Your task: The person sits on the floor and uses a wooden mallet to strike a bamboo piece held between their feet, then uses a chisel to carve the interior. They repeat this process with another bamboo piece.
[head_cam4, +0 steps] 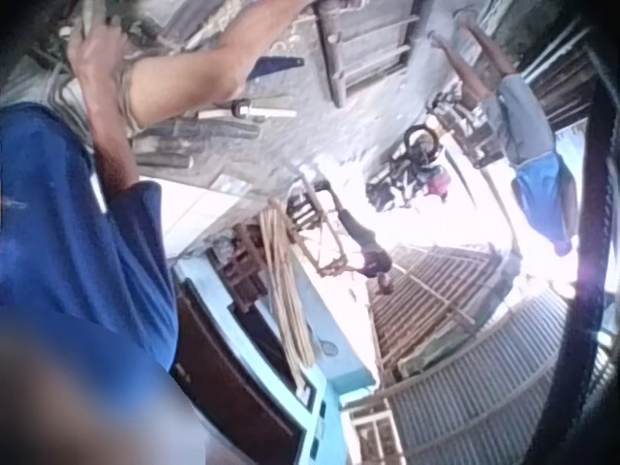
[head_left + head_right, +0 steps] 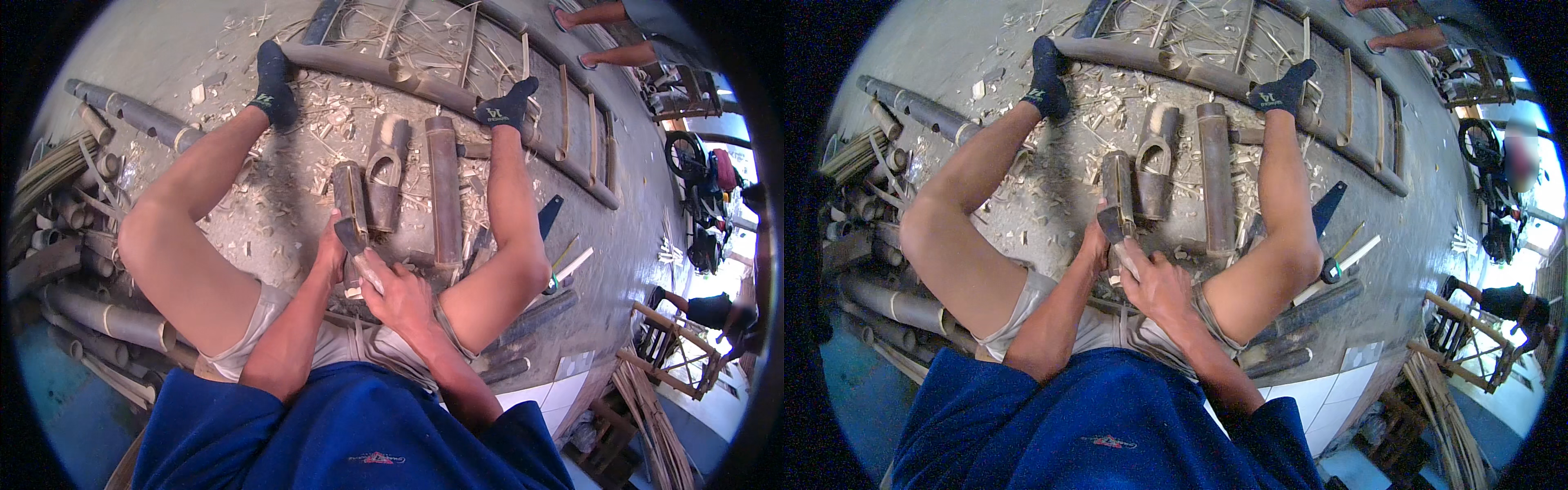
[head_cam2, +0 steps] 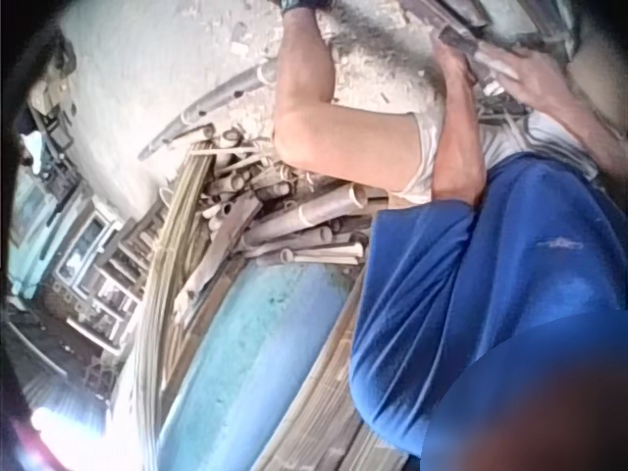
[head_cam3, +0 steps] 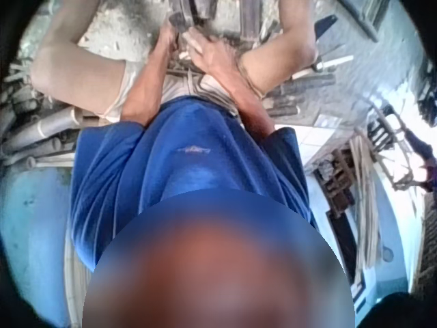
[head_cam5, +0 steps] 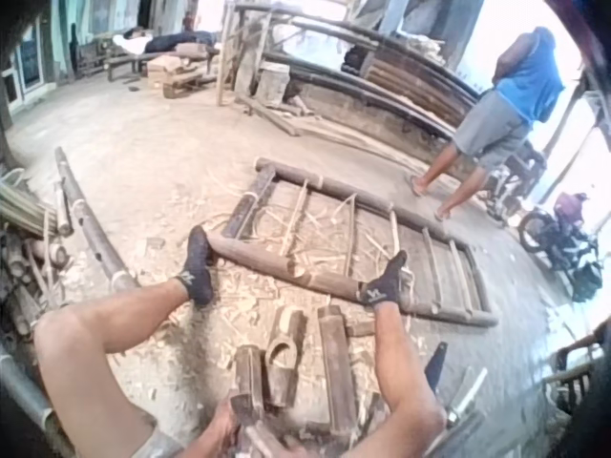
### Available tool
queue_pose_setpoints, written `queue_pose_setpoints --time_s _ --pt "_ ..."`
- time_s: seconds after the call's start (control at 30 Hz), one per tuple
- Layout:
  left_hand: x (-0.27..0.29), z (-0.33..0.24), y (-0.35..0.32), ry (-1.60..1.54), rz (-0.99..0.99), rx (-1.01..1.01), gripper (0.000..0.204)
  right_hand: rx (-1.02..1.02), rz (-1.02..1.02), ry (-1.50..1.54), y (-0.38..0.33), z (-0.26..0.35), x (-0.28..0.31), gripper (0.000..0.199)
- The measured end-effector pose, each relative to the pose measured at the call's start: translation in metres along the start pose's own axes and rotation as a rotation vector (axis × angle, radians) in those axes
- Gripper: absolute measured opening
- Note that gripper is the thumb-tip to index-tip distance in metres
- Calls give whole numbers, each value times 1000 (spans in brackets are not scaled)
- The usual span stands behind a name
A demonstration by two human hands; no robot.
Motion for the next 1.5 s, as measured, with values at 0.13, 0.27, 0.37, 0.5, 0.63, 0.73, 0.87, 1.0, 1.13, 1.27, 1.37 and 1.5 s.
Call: queue_pose_setpoints --time_s 0.13,0.27,0.37,0.5,0.63,0.73,0.87,1.0,1.13,1.27,1.37,1.5 --pt "-2 5 2 -54 54 -52 59 -23 -107 32 15 4 -11 55" --pt "0 6 5 38 86 -195 49 -44 -163 129 52 9 -19 55" --pt "-4 3 3 151 70 -236 51 -77 -165 171 88 13 -23 54" --pt "-12 -7 -11 137 -1 -116 56 -36 -183 234 113 11 -16 55" --pt "-17 -13 -24 131 -18 81 64 -244 37 1175 74 -6 -14 58" --pt "-15 -7 -26 192 -82 76 71 -397 81 1616 20 -10 -15 43" --pt "-16 -1 -13 124 -107 -4 73 -630 122 1993 -23 -5 -23 30" --pt "-15 3 -9 74 -101 -24 73 -672 90 2131 -27 -1 -29 30" --pt "-14 4 -12 85 -102 20 73 -653 64 2144 -23 -1 -37 31" --pt "-18 0 -13 101 -103 0 69 -636 36 2070 -16 -4 -45 28" --pt "-22 -4 -17 88 -49 -1 65 -620 20 2048 2 -6 -49 28" --pt "-17 -7 -26 122 -53 118 61 -590 37 2055 40 -7 -53 31"
Point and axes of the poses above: each hand's wrist, its own y-axis towards the middle knuckle, its own x-axis out of the back of the hand, z = x × y, the point moved 3 cm from there along y, towards the middle knuckle, and after that the axes turned 5 degrees about -y, right-handed, at the moved point
